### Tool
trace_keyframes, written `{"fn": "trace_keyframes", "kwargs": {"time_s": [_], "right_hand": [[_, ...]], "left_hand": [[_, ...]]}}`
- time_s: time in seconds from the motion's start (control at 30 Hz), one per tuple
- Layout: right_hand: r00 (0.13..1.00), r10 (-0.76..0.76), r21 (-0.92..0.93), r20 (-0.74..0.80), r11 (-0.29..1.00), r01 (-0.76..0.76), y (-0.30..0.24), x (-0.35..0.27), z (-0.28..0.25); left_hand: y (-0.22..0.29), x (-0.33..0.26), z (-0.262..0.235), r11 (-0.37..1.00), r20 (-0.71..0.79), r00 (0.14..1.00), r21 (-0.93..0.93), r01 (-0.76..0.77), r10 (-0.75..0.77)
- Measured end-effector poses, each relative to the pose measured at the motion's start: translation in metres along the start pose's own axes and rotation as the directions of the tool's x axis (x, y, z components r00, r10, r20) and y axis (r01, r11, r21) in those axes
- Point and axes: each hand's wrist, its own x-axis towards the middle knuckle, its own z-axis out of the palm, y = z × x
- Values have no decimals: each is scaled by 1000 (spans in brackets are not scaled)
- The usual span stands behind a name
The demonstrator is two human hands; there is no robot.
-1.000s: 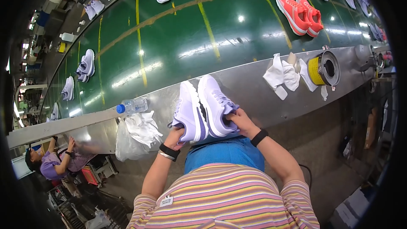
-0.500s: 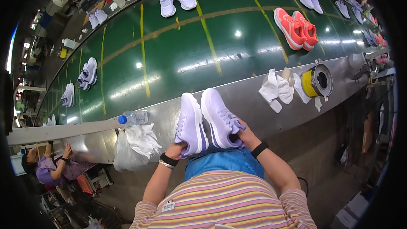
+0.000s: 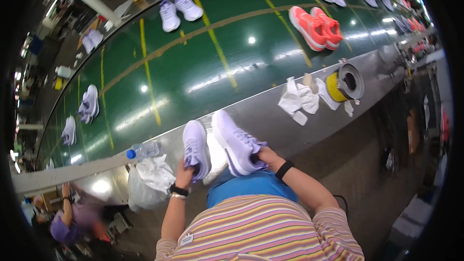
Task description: Checking shoes for defects and cleaning them on a factory assembly line.
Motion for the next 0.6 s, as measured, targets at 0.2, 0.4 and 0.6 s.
{"fn": "trace_keyframes", "kwargs": {"time_s": [0.2, 0.4, 0.6], "right_hand": [[999, 28, 206, 21, 978, -32, -11, -7, 11], [902, -261, -153, 344, 932, 328, -45, -16, 23], [683, -600, -639, -417, 728, 249, -104, 16, -108]], "left_hand": [[130, -53, 40, 887, -137, 913, 331, -324, 384], [133, -14, 119, 891, 241, 970, -437, 126, -19], [97, -9, 110, 942, 264, 958, -279, 186, -111]]}}
